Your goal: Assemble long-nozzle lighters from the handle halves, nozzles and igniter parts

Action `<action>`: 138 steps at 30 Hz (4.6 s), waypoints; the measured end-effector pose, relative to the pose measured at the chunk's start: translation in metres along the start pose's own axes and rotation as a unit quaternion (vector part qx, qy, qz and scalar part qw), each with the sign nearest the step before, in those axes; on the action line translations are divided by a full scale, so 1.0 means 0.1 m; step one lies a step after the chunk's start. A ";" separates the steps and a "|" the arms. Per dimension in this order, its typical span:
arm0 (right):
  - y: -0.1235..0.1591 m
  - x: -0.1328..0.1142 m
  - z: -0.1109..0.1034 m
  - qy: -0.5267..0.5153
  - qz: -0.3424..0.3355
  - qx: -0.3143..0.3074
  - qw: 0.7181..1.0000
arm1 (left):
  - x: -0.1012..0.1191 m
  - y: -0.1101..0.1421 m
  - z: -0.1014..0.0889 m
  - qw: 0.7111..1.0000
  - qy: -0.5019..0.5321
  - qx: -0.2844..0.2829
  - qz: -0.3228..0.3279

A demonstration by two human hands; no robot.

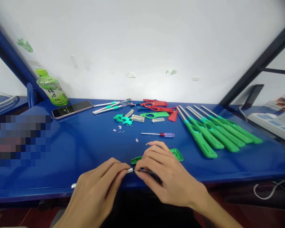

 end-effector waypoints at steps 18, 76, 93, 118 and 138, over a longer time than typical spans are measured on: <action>-0.01 0.00 -0.02 -0.057 0.032 -0.024 0.998 | 0.01 0.00 0.02 0.999 -0.035 -0.009 0.018; 0.03 -0.01 -0.05 -0.020 -0.021 0.031 0.999 | 0.06 0.19 -0.03 0.993 -0.071 0.073 0.056; 0.02 -0.02 -0.04 -0.020 -0.024 0.023 0.999 | 0.08 0.24 0.03 0.992 -0.080 0.069 0.068; 0.12 0.00 -0.14 -0.040 0.040 0.031 0.998 | 0.10 0.19 0.04 0.991 -0.097 0.078 0.054; 0.02 0.10 -0.27 0.036 0.000 0.048 0.998 | 0.02 -0.12 -0.04 0.997 -0.043 0.057 -0.011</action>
Point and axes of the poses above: each hand's wrist, its own y-axis away from the middle knuckle, its own z-axis out of the palm, x = y × z, the point moved 6 cm from there along -y, towards the middle knuckle, and after that the axes turned 5 degrees about -x, right-handed, at the moved point
